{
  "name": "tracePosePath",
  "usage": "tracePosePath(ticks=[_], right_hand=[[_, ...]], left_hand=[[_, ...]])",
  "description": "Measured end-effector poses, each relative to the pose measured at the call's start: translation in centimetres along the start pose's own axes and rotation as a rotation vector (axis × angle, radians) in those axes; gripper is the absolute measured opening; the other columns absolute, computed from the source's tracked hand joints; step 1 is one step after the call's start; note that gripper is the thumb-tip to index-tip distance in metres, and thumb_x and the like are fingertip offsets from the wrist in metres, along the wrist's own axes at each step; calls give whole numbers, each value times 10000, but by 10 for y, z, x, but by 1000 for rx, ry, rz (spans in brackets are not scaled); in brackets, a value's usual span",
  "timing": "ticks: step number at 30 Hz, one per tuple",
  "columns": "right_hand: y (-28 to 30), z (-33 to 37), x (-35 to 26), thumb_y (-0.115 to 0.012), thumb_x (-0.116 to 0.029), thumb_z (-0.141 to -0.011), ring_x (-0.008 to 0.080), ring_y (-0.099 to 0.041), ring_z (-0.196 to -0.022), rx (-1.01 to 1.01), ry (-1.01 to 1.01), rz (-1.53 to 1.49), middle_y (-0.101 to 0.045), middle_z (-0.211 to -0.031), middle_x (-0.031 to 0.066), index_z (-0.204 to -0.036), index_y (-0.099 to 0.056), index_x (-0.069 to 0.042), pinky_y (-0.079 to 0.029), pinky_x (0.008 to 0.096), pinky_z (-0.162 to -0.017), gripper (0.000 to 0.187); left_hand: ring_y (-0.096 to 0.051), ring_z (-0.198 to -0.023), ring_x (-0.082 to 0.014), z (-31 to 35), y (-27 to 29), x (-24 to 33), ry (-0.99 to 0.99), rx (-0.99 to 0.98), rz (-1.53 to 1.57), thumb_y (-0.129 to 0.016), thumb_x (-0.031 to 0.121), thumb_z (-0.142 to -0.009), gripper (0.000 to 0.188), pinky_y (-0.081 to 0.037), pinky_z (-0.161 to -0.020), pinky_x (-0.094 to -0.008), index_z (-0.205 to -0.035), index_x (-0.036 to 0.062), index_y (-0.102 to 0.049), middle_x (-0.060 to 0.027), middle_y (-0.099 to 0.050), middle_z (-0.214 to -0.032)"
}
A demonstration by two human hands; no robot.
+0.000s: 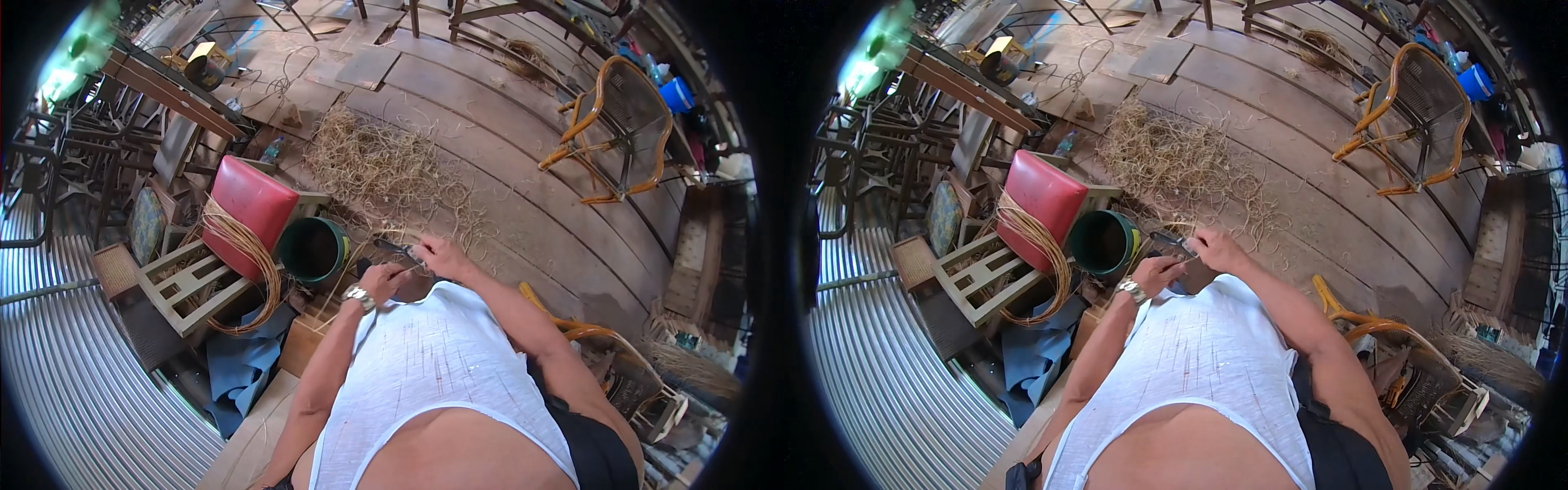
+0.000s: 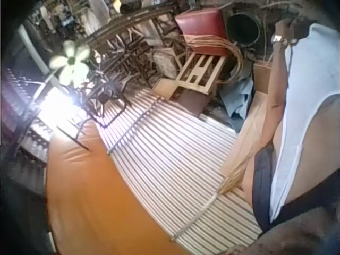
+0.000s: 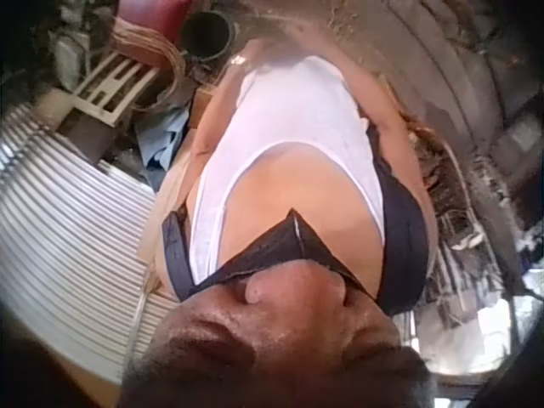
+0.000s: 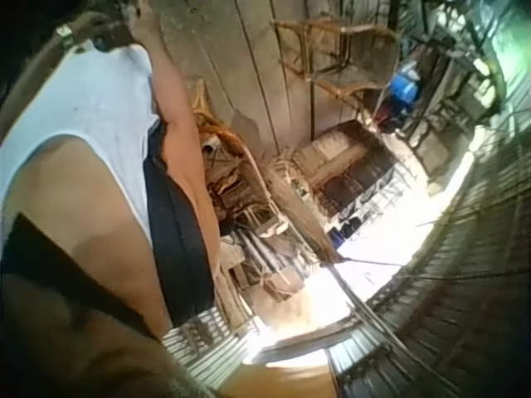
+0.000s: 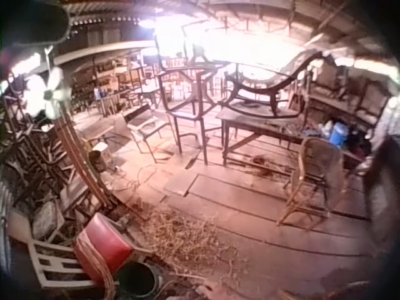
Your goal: The person strips the outer layer from thin rattan strips using a knife. They repeatedly pull the strips through the blade to remove the bark, creating a pile of shavings on the floor. The person occasionally pauses to adjust the bundle of rattan or look around the workshop.
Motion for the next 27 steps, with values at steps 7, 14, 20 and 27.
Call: tracePosePath(ticks=[7,14,20,27], right_hand=[[87,13,62,-541,-389,-892,315,-607,-687,27,-247,163,-618,-754,179,-839,-584,-50,-467,412,-630,346],[13,-11,-2,-561,-344,-904,226,-600,-674,-11,-93,-73,-601,-722,141,-879,-604,-51,-458,366,-626,297],[-4,-14,-16,-575,-332,-903,162,-574,-690,-250,-94,-163,-599,-737,64,-900,-621,-56,-457,343,-625,280],[264,-4,182,-498,-271,-925,399,-588,-801,252,-206,585,-624,-877,225,-899,-613,3,-460,456,-718,297]], left_hand=[[-683,-735,-198,102,53,-152,616,-148,-502,-535,381,-889,355,-522,-706,-329,-950,87,-723,-89,-703,-764],[-620,-670,-166,25,-5,-10,118,69,87,-575,357,-917,360,-490,-650,-300,-947,14,-681,-75,-654,-728],[-576,-690,-90,35,15,-29,159,-19,264,-580,326,-934,309,-471,-629,-259,-937,36,-686,-24,-636,-726],[-612,-677,-121,190,112,-133,463,-66,-85,-610,319,-895,267,-493,-654,-292,-956,74,-699,-43,-672,-742]])
Point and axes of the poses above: each hand's wrist, its own z-axis away from the middle knuckle, its own y-axis out of the back of the hand, x = y × z, the point moved 3 cm from there along -z, towards the middle knuckle
